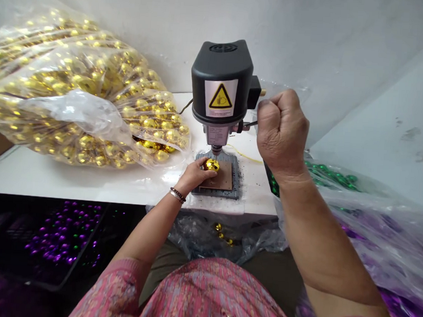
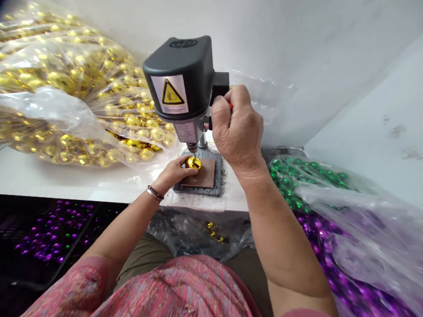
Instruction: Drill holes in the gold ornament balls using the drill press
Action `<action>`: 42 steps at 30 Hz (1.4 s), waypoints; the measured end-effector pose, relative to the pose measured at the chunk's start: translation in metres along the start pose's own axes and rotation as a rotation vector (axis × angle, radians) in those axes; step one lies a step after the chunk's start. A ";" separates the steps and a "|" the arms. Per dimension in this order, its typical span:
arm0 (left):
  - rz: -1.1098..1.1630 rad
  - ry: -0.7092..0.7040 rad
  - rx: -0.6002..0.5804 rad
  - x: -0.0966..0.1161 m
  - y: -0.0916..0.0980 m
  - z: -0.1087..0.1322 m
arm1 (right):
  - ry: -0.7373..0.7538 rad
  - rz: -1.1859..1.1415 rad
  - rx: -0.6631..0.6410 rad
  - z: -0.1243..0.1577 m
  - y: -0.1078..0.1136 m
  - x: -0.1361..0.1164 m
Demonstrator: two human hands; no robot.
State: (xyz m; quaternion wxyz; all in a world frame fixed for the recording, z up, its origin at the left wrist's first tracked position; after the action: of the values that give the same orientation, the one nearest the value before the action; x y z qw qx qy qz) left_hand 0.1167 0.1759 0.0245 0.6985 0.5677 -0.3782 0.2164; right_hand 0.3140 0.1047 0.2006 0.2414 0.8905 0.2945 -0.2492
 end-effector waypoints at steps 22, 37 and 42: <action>-0.037 -0.078 -0.060 -0.008 -0.022 -0.005 | 0.037 0.106 0.001 0.040 0.007 -0.003; 0.001 -0.104 -0.034 -0.001 -0.019 -0.002 | 0.155 0.127 0.082 0.073 -0.001 0.019; 0.011 -0.090 -0.032 0.001 -0.018 0.000 | 0.194 0.123 0.172 0.081 -0.006 0.026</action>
State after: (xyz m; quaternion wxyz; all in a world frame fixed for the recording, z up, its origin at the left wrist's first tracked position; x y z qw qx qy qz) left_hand 0.1303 0.1710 0.0145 0.6884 0.5636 -0.4158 0.1886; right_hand 0.3035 0.0723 0.1221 0.1497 0.9441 0.2388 -0.1710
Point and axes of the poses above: each hand's wrist, its own z-axis away from the middle knuckle, its own y-axis out of the back of the hand, x = y × z, the point moved 4 cm from there along -z, towards the middle knuckle, and after that the axes turned 10 degrees about -z, right-handed, at the moved point
